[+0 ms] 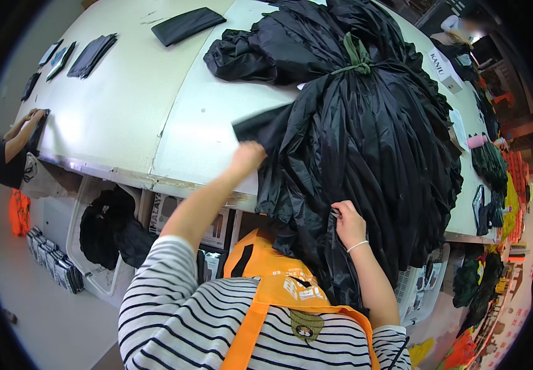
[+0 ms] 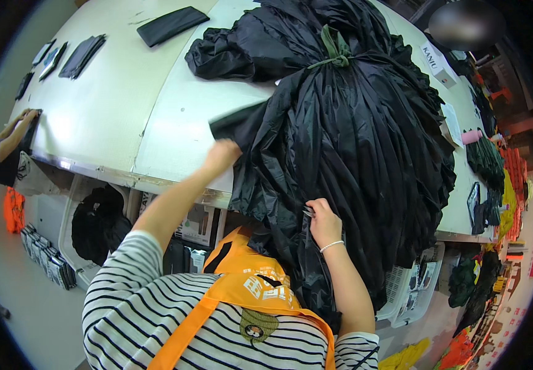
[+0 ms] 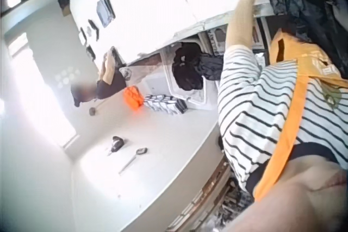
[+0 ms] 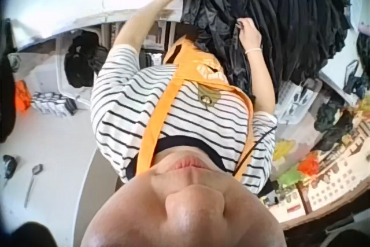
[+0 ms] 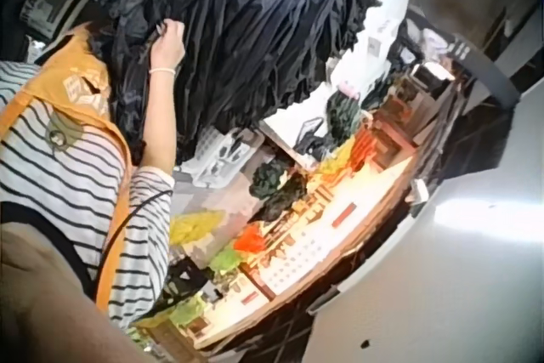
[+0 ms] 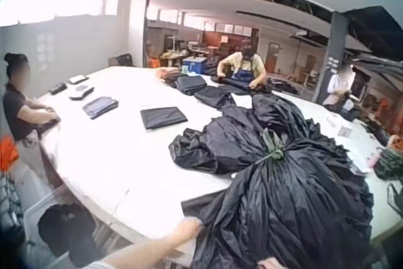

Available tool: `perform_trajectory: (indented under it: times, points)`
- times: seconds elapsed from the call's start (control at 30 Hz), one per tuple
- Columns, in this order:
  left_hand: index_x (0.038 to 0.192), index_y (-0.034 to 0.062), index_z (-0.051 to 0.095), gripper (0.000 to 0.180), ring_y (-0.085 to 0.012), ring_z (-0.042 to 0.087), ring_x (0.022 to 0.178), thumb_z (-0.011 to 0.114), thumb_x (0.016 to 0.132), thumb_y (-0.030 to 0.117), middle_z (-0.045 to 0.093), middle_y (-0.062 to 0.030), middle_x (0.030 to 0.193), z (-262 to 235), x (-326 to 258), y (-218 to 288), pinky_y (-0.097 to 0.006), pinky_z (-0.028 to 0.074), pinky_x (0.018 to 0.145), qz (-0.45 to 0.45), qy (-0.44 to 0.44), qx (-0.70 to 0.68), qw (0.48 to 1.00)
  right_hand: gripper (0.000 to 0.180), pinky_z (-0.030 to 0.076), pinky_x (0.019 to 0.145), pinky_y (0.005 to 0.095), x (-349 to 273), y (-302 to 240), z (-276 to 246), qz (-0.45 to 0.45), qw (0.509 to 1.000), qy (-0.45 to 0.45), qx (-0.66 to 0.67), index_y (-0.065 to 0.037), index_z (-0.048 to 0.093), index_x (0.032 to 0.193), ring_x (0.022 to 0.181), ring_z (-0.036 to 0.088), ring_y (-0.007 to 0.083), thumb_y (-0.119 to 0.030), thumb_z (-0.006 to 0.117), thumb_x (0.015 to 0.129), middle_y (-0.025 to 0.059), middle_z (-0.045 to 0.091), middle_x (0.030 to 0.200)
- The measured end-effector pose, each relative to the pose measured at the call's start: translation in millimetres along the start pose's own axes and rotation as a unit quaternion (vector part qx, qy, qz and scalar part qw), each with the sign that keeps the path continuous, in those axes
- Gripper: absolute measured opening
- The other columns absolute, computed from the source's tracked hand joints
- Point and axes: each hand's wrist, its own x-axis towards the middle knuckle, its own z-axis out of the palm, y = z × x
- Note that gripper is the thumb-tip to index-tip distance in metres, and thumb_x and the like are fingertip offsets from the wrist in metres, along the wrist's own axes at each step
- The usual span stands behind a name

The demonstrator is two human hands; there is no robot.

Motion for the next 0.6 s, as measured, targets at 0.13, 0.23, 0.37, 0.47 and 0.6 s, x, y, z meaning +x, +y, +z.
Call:
perform_trajectory:
  times: [0.13, 0.23, 0.37, 0.47, 0.6]
  points:
    - [0.075, 0.0005, 0.055, 0.016, -0.0394, 0.057, 0.076, 0.061, 0.08, 0.015, 0.057, -0.0184, 0.075, -37, -41, 102, -0.046, 0.045, 0.067, -0.023, 0.1, -0.211, 0.972, 0.023, 0.051, 0.068, 0.0382, -10, 26, -13, 0.005, 0.999, 0.008, -0.032, -0.01, 0.059, 0.094, 0.081, 0.062, 0.0316, 0.005, 0.056, 0.077, 0.0056, 0.06, 0.097]
    - [0.077, 0.0015, 0.053, 0.015, -0.0388, 0.056, 0.075, 0.062, 0.08, 0.013, 0.057, -0.0177, 0.075, -62, -54, 142, -0.045, 0.045, 0.066, -0.043, 0.107, -0.285, 0.952, 0.01, 0.05, 0.064, 0.0337, -17, 54, -28, 0.086, 0.996, -0.032, 0.023, -0.006, 0.065, 0.086, 0.074, 0.064, 0.0275, -0.002, 0.062, 0.078, 0.009, 0.063, 0.083]
    - [0.076, 0.0016, 0.052, 0.013, -0.0377, 0.057, 0.074, 0.06, 0.08, 0.011, 0.057, -0.0177, 0.074, -60, -75, 163, -0.045, 0.045, 0.067, -0.004, 0.042, -0.283, 0.958, 0.017, 0.045, 0.054, 0.0301, 21, 4, -57, 0.011, 0.995, 0.014, 0.103, 0.002, 0.063, 0.074, 0.054, 0.058, 0.0233, -0.012, 0.072, 0.076, 0.0131, 0.058, 0.063]
    - [0.083, 0.0022, 0.054, 0.014, -0.0374, 0.056, 0.077, 0.062, 0.08, 0.012, 0.058, -0.0167, 0.08, -61, -74, 198, -0.045, 0.044, 0.069, 0.021, 0.047, -0.305, 0.951, 0.009, 0.048, 0.065, 0.0212, 54, -54, -44, 0.001, 0.947, -0.031, 0.318, 0.004, 0.065, 0.088, 0.072, 0.061, 0.0073, -0.005, 0.063, 0.086, 0.0047, 0.066, 0.077]
    - [0.1, 0.0017, 0.058, 0.024, -0.0359, 0.057, 0.093, 0.063, 0.077, 0.009, 0.061, -0.0165, 0.097, -49, -94, 216, -0.043, 0.045, 0.082, 0.032, -0.001, -0.322, 0.946, 0.027, 0.051, 0.08, 0.0322, 67, -60, 3, -0.014, 0.989, -0.135, 0.066, -0.003, 0.067, 0.104, 0.091, 0.065, 0.0286, -0.015, 0.067, 0.08, 0.0119, 0.065, 0.108]
